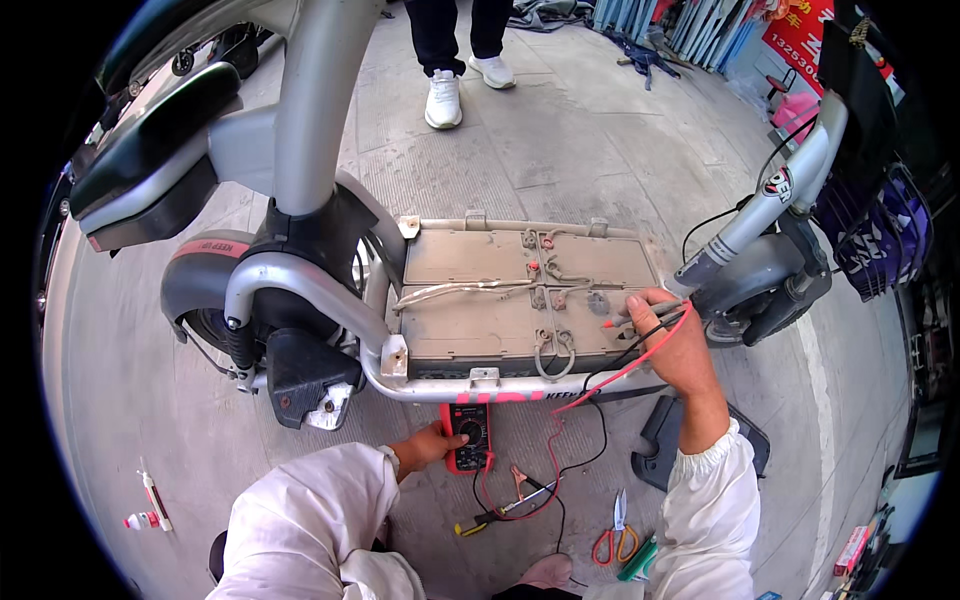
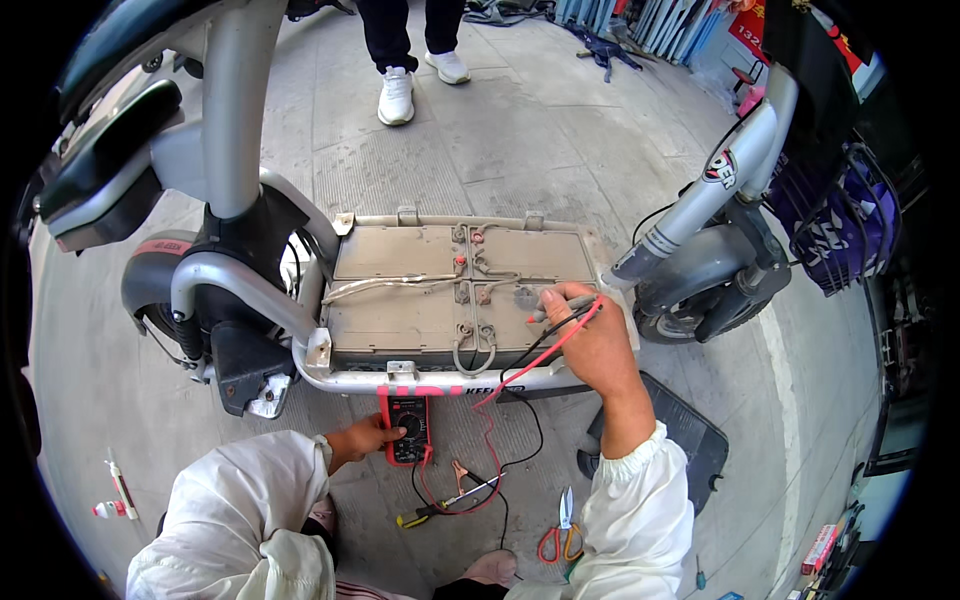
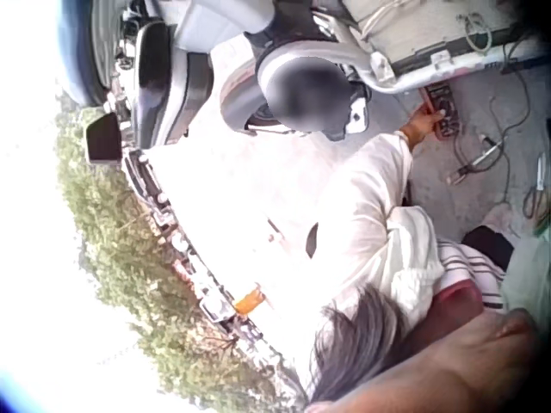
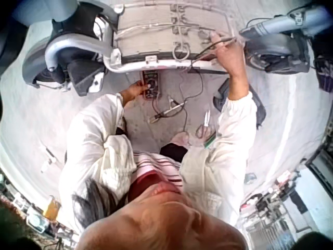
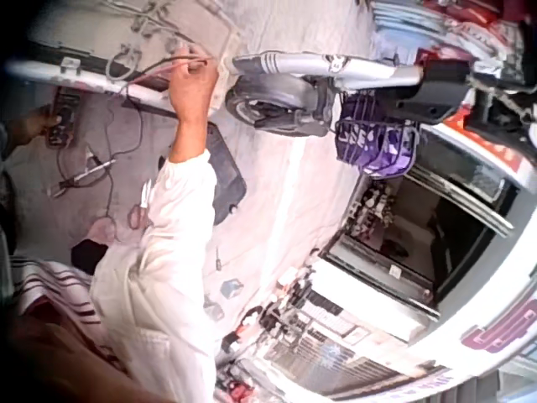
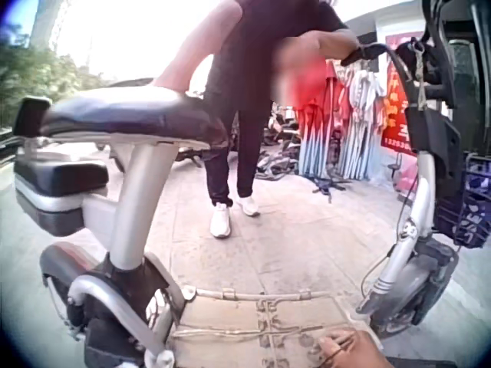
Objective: The person removes the scooter's floorboard, uses wire cutters to trim wires on the battery pack, and tests the battery with a multimeter. The person then replaces the floorboard and secures it.
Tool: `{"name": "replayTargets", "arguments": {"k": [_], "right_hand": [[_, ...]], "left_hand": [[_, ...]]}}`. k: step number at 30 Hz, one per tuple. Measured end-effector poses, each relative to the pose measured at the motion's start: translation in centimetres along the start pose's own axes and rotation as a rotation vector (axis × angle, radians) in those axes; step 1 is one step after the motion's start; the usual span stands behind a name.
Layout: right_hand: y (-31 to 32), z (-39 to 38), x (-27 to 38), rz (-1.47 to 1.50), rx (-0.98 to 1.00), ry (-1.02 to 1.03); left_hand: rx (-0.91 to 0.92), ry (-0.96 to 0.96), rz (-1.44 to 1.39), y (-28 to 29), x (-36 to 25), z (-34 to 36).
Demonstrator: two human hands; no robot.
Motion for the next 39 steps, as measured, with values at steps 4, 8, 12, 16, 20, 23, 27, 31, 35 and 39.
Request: {"name": "replayTargets", "arguments": {"k": [4,8,12,16,20,23,27,31,35,39], "right_hand": [[0.5,-1.0,0.5,0.427,0.018,-0.046],[-1.8,-1.2,1.6,0.469,0.094,-0.090],[-2.9,-1.0,-0.3,0.422,0.126,-0.130],[-4.3,-0.6,-0.5,0.436,0.149,-0.151],[-4.2,-0.2,-1.0,0.391,0.143,-0.175],[-4.2,-0.5,-0.9,0.368,0.168,-0.195],[-4.1,-0.1,-0.5,0.314,0.209,-0.218],[-4.2,0.6,0.3,0.269,0.232,-0.209],[-4.5,0.3,0.4,0.239,0.222,-0.153],[-4.6,-0.2,0.5,0.204,0.217,-0.143]], "left_hand": [[0.069,0.015,0.519,0.4,-2.3,1.0],[0.455,0.054,0.963,0.5,-6.4,-1.2],[0.726,-0.327,0.702,-1.1,-15.3,-10.3],[0.403,-0.713,0.312,2.8,-22.3,-17.7],[-0.180,-1.133,0.279,4.2,-24.2,-19.5],[-0.358,-1.198,0.387,5.7,-23.9,-19.6],[-0.550,-1.602,0.814,5.3,-26.1,-19.7],[-0.444,-1.660,0.922,2.6,-27.7,-18.2],[-0.374,-1.606,0.987,1.9,-27.3,-15.9],[-0.372,-1.571,1.012,0.5,-26.6,-14.3]]}}
Point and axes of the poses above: each hand's wrist, its own z-axis towards the middle knuckle, its own y-axis out of the back of the hand, x = y × z, the point moved 2 cm from there along z, towards the middle knuckle, and after that the axes turned 11 degrees about -y, right-handed, at the moved point
